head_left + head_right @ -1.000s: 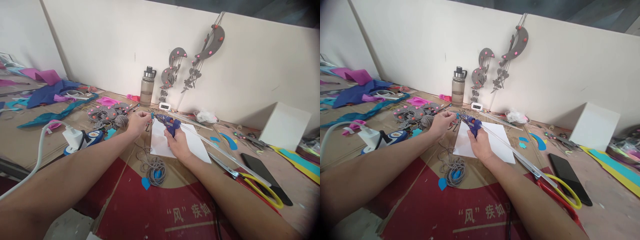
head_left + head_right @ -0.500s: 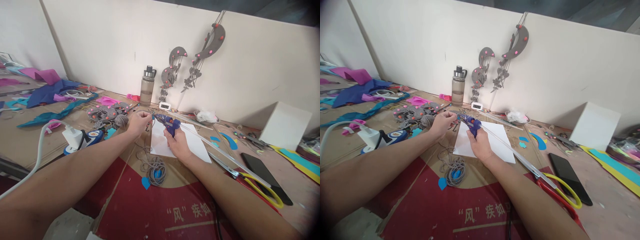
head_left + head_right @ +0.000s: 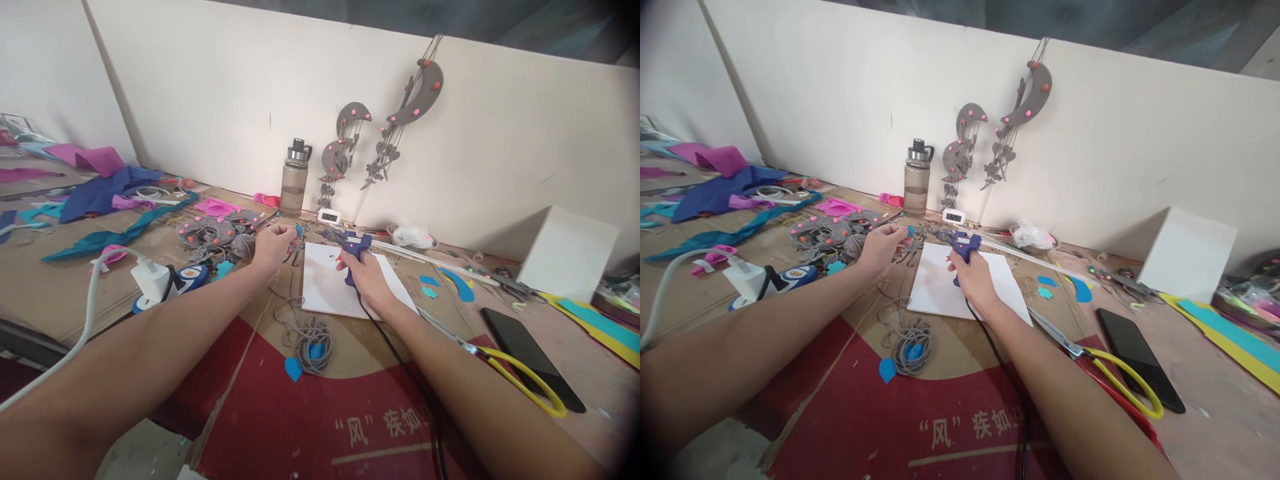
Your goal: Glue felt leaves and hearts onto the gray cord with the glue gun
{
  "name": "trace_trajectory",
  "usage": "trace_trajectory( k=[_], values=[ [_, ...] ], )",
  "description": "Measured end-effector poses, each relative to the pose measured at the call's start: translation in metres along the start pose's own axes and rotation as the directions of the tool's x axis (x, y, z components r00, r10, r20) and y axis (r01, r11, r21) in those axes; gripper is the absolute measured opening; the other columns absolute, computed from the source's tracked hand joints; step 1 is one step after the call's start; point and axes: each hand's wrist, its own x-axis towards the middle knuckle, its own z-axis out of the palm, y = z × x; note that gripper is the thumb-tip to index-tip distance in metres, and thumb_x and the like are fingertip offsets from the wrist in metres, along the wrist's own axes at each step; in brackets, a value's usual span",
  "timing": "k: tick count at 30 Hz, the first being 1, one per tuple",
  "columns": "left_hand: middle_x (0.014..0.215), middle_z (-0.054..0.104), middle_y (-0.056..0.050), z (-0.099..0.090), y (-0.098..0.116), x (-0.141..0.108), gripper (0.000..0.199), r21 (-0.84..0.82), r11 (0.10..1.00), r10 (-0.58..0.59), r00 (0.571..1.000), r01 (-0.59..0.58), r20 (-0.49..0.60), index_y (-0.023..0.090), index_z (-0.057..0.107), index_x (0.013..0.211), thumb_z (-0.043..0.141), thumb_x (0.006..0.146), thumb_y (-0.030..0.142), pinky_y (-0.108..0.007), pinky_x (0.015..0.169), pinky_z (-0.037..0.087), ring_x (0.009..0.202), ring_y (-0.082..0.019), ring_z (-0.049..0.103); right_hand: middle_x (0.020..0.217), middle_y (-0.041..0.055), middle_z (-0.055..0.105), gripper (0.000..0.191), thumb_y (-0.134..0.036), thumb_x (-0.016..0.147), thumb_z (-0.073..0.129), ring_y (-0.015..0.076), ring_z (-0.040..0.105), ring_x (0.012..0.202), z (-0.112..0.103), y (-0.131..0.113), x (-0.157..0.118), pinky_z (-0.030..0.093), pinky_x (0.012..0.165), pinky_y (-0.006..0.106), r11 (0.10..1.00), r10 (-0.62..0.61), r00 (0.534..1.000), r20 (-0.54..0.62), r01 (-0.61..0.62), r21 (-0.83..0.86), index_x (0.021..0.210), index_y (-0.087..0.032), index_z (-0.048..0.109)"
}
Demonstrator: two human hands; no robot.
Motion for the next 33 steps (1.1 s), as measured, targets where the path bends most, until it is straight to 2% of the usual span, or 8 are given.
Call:
trace_trajectory(
  k=[7, 13, 16, 18, 23, 26, 30, 33],
  values=[
    [0.061, 0.060, 0.000, 0.003, -0.001, -0.002, 0.012, 0.013, 1.000, 0.021, 0.999, -0.022, 0.047, 0.015, 0.059, 0.068, 0.063, 0.064, 0.025, -0.019, 0.047, 0.036, 0.055, -0.009, 0.054, 0.057, 0.0077, 0.066, 0.040, -0.048, 0.079, 0.051, 0.0160, 0.056, 0.048, -0.025, -0.004, 0.018, 0.040, 0.051, 0.029, 0.886, 0.235, 0.962, 0.142, -0.152, -0.437, 0.055, -0.018, 0.059],
    [0.063, 0.062, 0.000, 0.007, 0.005, -0.013, 0.010, 0.132, 0.979, 0.137, 0.982, -0.154, 0.127, 0.016, 0.062, 0.072, 0.061, 0.069, 0.026, -0.022, 0.054, 0.039, 0.057, -0.011, 0.053, 0.053, 0.0071, 0.056, 0.037, -0.049, 0.075, 0.060, 0.0223, 0.059, 0.064, -0.030, -0.008, 0.013, 0.044, 0.064, 0.034, 0.707, -0.123, 0.992, -0.038, 0.060, -0.705, 0.053, -0.022, 0.048],
    [0.068, 0.064, -0.001, 0.008, 0.016, -0.023, 0.008, 0.278, 0.893, 0.318, 0.933, -0.354, 0.169, 0.017, 0.064, 0.072, 0.062, 0.070, 0.024, -0.025, 0.063, 0.042, 0.063, -0.013, 0.056, 0.075, 0.0067, 0.061, 0.016, -0.036, 0.078, 0.056, 0.0213, 0.059, 0.078, -0.018, -0.014, 0.007, 0.046, 0.075, 0.036, 0.839, -0.339, 0.936, -0.096, 0.254, -0.481, 0.075, -0.021, 0.050],
    [0.073, 0.066, -0.002, 0.008, 0.023, -0.030, 0.004, 0.368, 0.776, 0.452, 0.859, -0.512, 0.240, 0.018, 0.065, 0.072, 0.062, 0.070, 0.020, -0.027, 0.072, 0.042, 0.071, -0.015, 0.057, 0.092, 0.0062, 0.061, 0.019, -0.029, 0.074, 0.053, 0.0194, 0.059, 0.088, -0.005, -0.019, 0.002, 0.047, 0.079, 0.035, 0.940, -0.321, 0.945, -0.065, 0.309, -0.144, 0.091, -0.021, 0.047],
    [0.082, 0.067, -0.004, 0.011, 0.033, -0.040, 0.006, 0.426, 0.586, 0.592, 0.723, -0.689, 0.356, 0.020, 0.063, 0.070, 0.061, 0.069, 0.015, -0.032, 0.088, 0.041, 0.088, -0.019, 0.059, 0.102, 0.0018, 0.060, 0.049, -0.019, 0.065, 0.050, 0.0145, 0.061, 0.087, 0.023, -0.027, -0.013, 0.050, 0.079, 0.033, 0.853, -0.108, 0.978, 0.180, -0.002, 0.522, 0.111, -0.025, 0.036],
    [0.080, 0.067, -0.004, 0.013, 0.033, -0.042, 0.004, 0.396, 0.683, 0.537, 0.789, -0.614, 0.298, 0.019, 0.063, 0.070, 0.061, 0.070, 0.016, -0.030, 0.080, 0.044, 0.082, -0.018, 0.059, 0.082, -0.0057, 0.056, 0.046, -0.023, 0.068, 0.055, 0.0099, 0.054, 0.063, 0.026, -0.027, -0.017, 0.050, 0.067, 0.029, 0.813, -0.053, 0.978, 0.203, -0.076, 0.577, 0.110, -0.025, 0.035],
    [0.067, 0.065, -0.003, 0.016, 0.025, -0.038, 0.007, 0.249, 0.920, 0.236, 0.936, -0.301, 0.259, 0.016, 0.064, 0.071, 0.063, 0.070, 0.023, -0.025, 0.060, 0.042, 0.062, -0.013, 0.056, 0.075, -0.0044, 0.052, 0.027, -0.035, 0.075, 0.060, 0.0102, 0.047, 0.065, 0.020, -0.022, -0.013, 0.040, 0.054, 0.021, 0.919, -0.131, 0.991, 0.026, 0.112, 0.377, 0.096, -0.022, 0.049],
    [0.057, 0.062, -0.002, 0.018, 0.018, -0.035, 0.013, 0.097, 0.991, 0.059, 0.944, -0.096, 0.326, 0.015, 0.061, 0.071, 0.064, 0.070, 0.028, -0.023, 0.050, 0.036, 0.052, -0.011, 0.053, 0.075, -0.0014, 0.054, 0.019, -0.037, 0.079, 0.056, 0.0112, 0.047, 0.067, 0.014, -0.018, -0.009, 0.039, 0.056, 0.023, 0.958, -0.222, 0.974, -0.034, 0.225, 0.181, 0.085, -0.019, 0.056]
  ],
)
